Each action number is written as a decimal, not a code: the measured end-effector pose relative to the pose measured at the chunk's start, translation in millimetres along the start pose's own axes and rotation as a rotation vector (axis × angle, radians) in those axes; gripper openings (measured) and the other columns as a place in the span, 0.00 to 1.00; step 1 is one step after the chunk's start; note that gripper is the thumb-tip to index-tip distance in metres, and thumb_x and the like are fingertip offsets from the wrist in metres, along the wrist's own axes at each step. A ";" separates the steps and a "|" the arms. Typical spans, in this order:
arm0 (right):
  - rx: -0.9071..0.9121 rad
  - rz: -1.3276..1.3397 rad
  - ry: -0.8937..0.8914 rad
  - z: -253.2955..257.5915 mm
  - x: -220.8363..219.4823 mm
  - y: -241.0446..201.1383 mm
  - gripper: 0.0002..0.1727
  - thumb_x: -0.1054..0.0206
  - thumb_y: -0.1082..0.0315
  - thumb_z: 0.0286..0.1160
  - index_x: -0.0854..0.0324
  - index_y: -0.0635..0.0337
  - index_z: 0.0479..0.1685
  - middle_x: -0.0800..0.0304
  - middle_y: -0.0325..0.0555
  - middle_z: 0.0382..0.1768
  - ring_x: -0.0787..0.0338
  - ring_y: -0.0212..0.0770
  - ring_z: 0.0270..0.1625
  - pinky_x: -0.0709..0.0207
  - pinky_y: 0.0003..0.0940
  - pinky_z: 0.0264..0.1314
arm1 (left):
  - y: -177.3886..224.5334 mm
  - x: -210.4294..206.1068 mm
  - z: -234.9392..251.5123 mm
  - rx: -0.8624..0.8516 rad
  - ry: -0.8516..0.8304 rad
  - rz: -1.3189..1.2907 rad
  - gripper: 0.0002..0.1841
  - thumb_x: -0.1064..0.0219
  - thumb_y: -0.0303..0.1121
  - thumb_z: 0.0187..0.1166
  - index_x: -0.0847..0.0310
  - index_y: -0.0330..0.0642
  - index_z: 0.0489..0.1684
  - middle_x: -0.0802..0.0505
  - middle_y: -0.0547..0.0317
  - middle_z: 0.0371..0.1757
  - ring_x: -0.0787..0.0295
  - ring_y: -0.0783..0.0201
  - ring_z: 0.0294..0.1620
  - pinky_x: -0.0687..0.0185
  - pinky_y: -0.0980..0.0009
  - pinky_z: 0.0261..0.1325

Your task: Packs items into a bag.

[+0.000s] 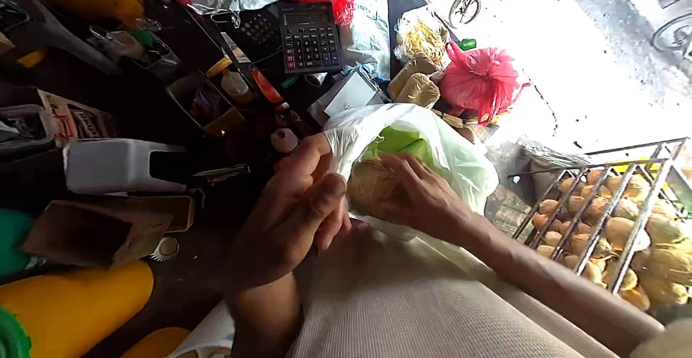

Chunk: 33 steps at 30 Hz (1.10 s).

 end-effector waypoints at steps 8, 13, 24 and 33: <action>-0.117 0.080 0.157 -14.0 20.4 25.3 0.34 0.25 0.52 0.70 0.26 0.46 0.79 0.12 0.46 0.56 0.09 0.48 0.51 0.14 0.55 0.47 | 15.4 -2.7 18.8 0.030 -0.099 0.035 0.21 0.44 0.52 0.90 0.28 0.49 0.71 0.14 0.65 0.30 0.17 0.71 0.21 0.15 0.77 0.25; 0.012 0.191 0.166 43.7 4.8 25.9 0.36 0.23 0.56 0.72 0.28 0.52 0.82 0.12 0.51 0.56 0.10 0.48 0.50 0.13 0.52 0.52 | 13.1 -18.1 38.2 0.055 -0.092 0.153 0.20 0.43 0.52 0.90 0.29 0.49 0.66 0.16 0.67 0.29 0.20 0.73 0.20 0.16 0.78 0.24; 0.316 0.250 -0.042 42.6 -3.9 -8.8 0.22 0.27 0.53 0.75 0.16 0.49 0.67 0.14 0.45 0.43 0.12 0.41 0.38 0.15 0.42 0.35 | 20.6 -23.2 27.9 0.083 0.029 0.169 0.20 0.42 0.51 0.89 0.30 0.49 0.69 0.15 0.65 0.30 0.17 0.69 0.23 0.13 0.74 0.28; 0.365 0.653 0.061 -31.7 67.2 39.4 0.24 0.35 0.55 0.83 0.18 0.57 0.73 0.21 0.55 0.76 0.20 0.51 0.78 0.22 0.47 0.78 | 3.5 2.7 12.9 0.220 -0.011 0.112 0.19 0.43 0.54 0.89 0.23 0.53 0.66 0.08 0.63 0.32 0.10 0.65 0.26 0.10 0.66 0.33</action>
Point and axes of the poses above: each hand's wrist, its own z-axis towards the middle knuckle, its own x-axis out of the back of the hand, y = z × x, the point moved 4 cm from there along z, towards the middle knuckle
